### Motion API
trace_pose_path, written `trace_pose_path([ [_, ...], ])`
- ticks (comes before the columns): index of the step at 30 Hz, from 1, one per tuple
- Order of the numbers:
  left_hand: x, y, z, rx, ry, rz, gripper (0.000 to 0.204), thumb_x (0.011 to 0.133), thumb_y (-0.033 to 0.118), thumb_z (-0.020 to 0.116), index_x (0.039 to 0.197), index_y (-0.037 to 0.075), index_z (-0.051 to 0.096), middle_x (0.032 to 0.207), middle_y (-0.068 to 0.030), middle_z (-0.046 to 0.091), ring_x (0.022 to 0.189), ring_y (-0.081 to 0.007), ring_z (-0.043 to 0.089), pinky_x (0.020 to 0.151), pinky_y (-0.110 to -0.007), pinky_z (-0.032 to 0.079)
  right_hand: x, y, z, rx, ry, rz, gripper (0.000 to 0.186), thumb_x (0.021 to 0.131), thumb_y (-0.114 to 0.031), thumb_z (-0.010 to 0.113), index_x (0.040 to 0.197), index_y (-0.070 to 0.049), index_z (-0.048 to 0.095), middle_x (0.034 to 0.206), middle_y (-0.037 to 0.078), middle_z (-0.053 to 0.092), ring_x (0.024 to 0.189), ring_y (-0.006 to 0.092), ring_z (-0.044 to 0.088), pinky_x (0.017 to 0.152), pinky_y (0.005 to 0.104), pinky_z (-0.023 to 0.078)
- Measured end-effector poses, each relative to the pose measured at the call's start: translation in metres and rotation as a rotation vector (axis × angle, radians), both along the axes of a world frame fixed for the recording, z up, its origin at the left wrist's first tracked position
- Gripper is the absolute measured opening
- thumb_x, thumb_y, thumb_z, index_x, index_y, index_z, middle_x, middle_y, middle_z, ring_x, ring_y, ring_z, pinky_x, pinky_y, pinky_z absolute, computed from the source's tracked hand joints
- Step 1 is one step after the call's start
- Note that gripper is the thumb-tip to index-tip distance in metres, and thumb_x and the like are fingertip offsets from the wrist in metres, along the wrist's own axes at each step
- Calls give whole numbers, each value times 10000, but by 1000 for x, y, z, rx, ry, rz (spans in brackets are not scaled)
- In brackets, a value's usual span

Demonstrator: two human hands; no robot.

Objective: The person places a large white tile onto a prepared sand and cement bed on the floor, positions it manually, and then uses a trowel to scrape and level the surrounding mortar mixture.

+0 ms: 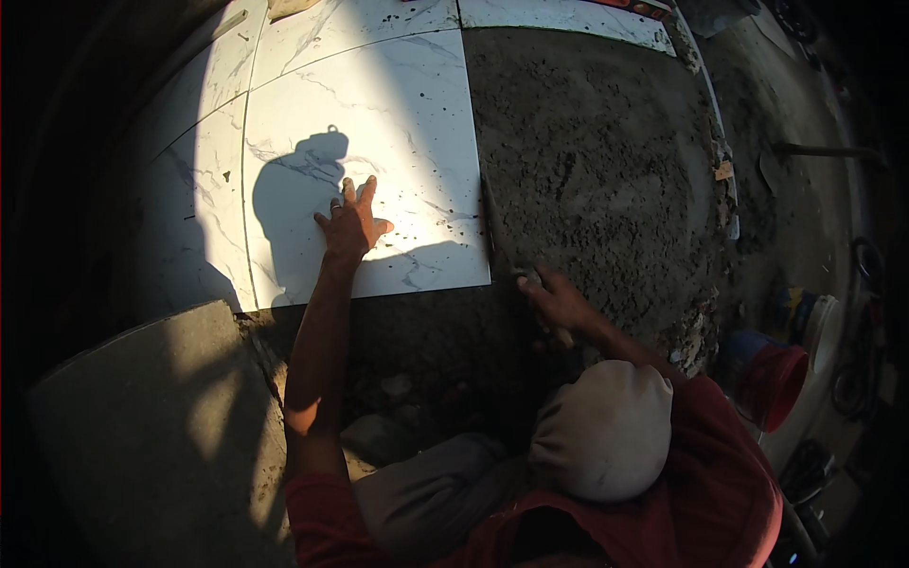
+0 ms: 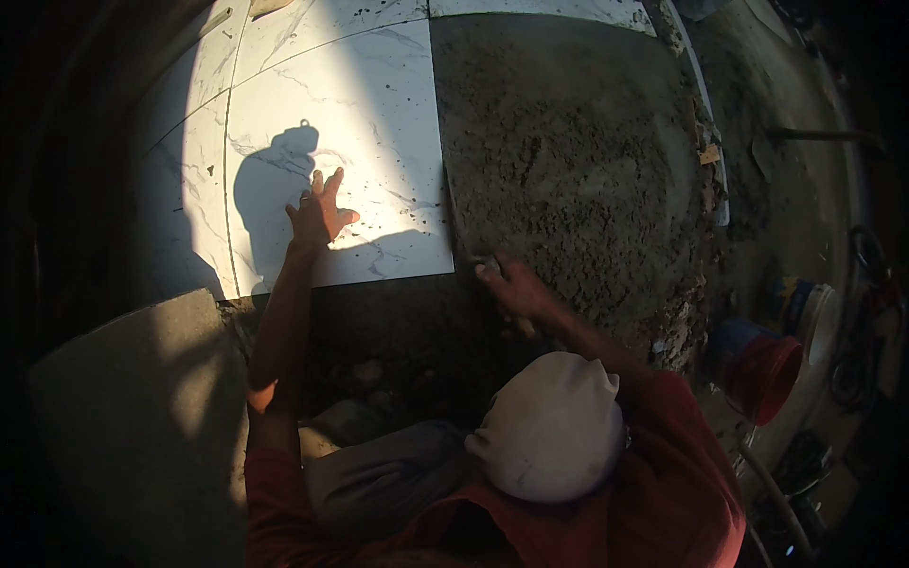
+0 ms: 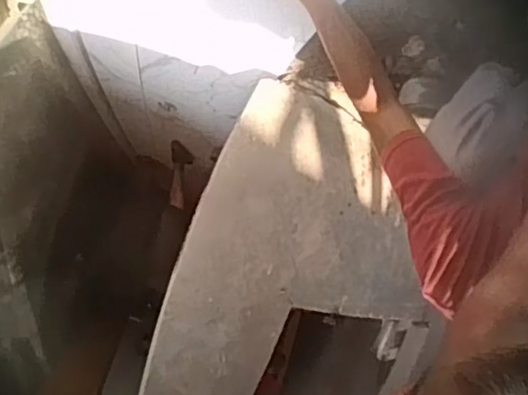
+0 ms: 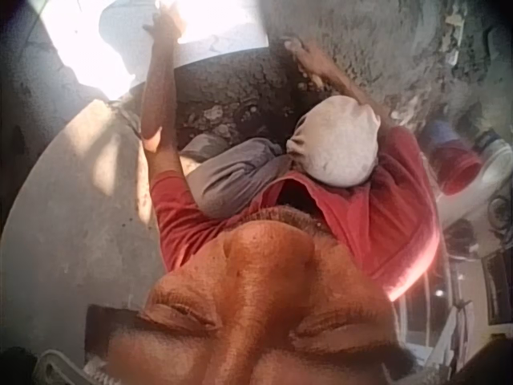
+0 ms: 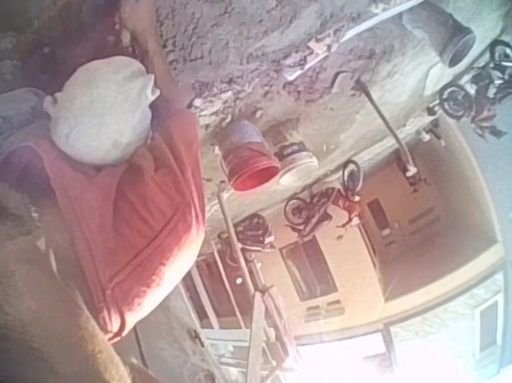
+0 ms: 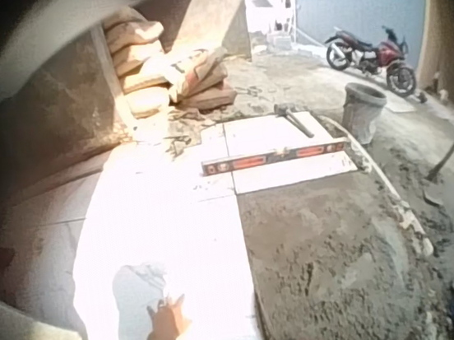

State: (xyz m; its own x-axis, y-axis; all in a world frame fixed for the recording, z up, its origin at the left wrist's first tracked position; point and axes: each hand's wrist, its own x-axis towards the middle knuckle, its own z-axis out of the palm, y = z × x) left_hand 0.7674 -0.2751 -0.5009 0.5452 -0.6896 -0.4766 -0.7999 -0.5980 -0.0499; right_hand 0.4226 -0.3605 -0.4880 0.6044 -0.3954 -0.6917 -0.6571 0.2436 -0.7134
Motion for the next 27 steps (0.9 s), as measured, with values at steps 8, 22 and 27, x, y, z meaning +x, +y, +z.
trace_pose_path([
  [8,0,0,2,-5,7,11,872,773,472,716,1477,280,240,1533,-167,205,1320,-431,355,1018,-705,239,-1,-26,5,29,-3,-114,546,944,-404,522,1261,34,448,713,86,563,469,146,521,432,316,446],
  [22,-1,-4,2,22,27,16,880,779,460,716,1485,281,222,1541,-173,187,1313,-444,362,1020,-696,241,10,-26,-5,110,-21,-50,651,939,-417,529,1344,69,376,645,59,522,486,139,531,423,306,443],
  [27,-2,-2,3,23,6,22,889,771,461,722,1485,282,222,1540,-168,189,1306,-441,374,1019,-694,248,-8,-31,7,21,-2,-252,659,943,-412,520,1351,79,358,668,60,514,484,135,523,409,305,436],
])
